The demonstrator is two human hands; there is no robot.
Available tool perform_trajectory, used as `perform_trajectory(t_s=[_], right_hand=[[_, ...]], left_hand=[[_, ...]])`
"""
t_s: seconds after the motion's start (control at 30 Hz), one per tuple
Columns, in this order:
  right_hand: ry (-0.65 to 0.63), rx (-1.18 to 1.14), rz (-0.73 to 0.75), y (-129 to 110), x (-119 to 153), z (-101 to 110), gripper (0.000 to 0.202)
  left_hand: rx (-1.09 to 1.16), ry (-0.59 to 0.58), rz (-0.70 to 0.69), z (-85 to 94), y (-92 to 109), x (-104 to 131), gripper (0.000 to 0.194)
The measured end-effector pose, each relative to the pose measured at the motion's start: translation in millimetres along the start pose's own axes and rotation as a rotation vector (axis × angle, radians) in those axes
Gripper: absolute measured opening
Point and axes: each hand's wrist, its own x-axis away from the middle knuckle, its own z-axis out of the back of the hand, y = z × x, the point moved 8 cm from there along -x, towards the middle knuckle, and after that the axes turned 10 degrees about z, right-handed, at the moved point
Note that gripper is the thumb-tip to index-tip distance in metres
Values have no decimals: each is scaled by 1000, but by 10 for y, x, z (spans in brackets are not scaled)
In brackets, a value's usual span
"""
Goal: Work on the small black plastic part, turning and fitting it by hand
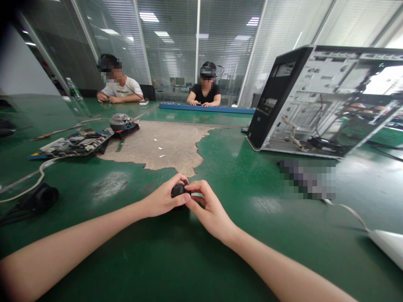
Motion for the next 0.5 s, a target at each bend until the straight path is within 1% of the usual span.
perform_trajectory(t_s=[0.1, 0.17, 0.3, 0.5], right_hand=[[-33, -2, -78, 32, 8, -20, 25], [-50, -14, -100, 37, 18, -33, 28], [-57, -48, -80, 25, 30, -40, 25], [32, -18, -1, 3, 7, 26, 13]], left_hand=[[19, 2, 1, 1, -3, 6, 40], [25, 1, 4, 1, -3, 8, 40], [23, 0, 8, 1, 5, 1, 39], [-5, 2, -2, 3, 11, -3, 41]])
